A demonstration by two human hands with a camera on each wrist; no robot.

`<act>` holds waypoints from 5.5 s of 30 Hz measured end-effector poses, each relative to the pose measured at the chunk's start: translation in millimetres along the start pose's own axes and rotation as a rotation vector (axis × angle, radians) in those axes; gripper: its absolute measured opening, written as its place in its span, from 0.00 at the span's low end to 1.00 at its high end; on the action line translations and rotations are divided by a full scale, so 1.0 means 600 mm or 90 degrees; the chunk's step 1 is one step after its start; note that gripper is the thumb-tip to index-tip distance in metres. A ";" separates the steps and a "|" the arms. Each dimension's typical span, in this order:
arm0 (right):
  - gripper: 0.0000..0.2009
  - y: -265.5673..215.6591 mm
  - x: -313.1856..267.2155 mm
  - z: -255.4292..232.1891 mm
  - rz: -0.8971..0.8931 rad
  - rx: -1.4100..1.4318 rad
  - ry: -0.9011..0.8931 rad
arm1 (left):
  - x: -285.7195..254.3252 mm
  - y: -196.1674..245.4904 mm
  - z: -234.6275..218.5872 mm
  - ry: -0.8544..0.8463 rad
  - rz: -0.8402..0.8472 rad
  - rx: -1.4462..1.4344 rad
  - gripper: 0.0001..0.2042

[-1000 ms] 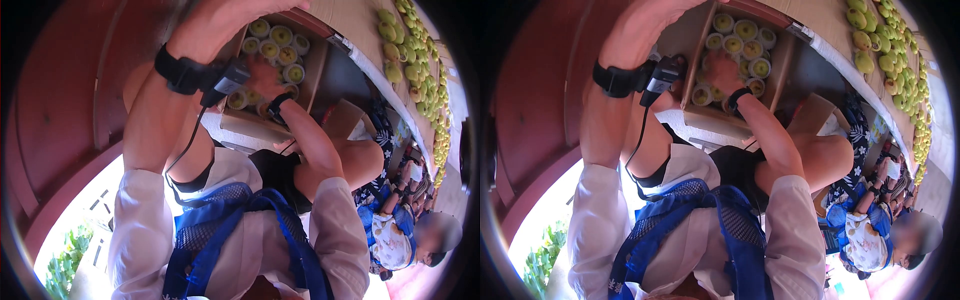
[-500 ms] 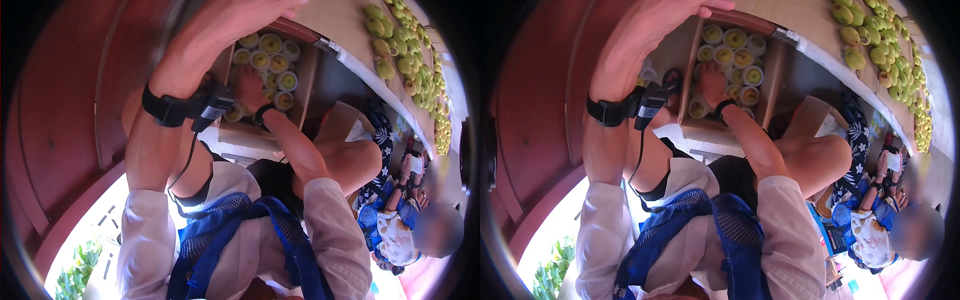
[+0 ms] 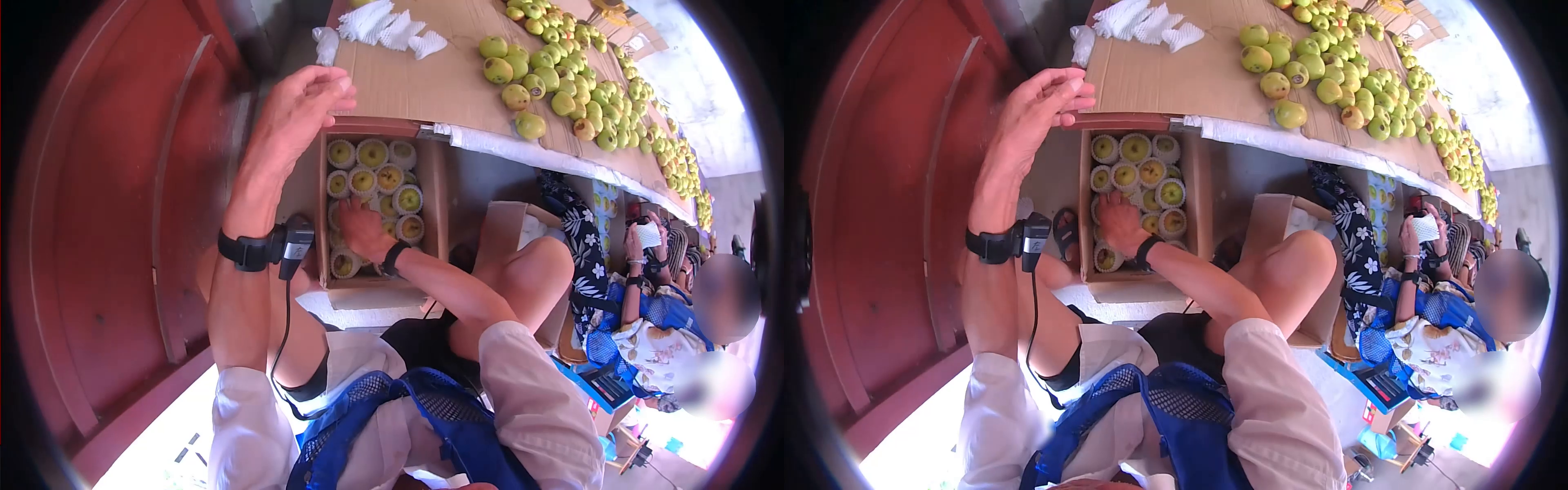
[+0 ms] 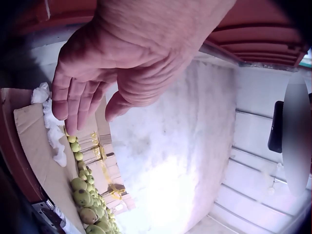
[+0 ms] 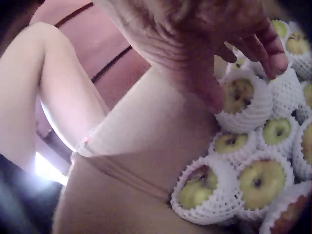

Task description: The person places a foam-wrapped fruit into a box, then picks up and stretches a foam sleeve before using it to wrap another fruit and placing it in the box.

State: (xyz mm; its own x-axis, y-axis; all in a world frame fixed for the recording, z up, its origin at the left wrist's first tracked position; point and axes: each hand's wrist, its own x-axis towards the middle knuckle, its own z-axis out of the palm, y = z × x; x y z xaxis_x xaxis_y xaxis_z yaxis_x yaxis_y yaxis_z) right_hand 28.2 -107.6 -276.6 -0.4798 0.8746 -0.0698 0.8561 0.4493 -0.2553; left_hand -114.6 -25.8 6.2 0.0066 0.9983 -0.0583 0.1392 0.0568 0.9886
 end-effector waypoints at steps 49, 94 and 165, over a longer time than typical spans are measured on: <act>0.15 0.192 0.048 -0.506 -0.015 0.886 0.297 | 0.026 -0.015 0.063 0.106 0.176 0.082 0.15; 0.22 0.166 0.008 -0.527 -0.114 1.222 -0.064 | 0.036 -0.011 0.113 -0.249 -0.019 -0.461 0.20; 0.15 0.173 -0.007 -0.527 0.028 0.838 0.074 | 0.013 0.013 0.151 -0.020 0.208 0.136 0.07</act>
State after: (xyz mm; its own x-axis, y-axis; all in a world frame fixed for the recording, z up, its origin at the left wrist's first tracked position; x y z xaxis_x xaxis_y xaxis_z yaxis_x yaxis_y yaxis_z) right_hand 179.7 -6.8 2.2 -0.3815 0.9237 -0.0361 0.0136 -0.0335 -0.9993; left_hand -23.6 -18.9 1.0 0.1145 0.9623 0.2466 0.3284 -0.2709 0.9049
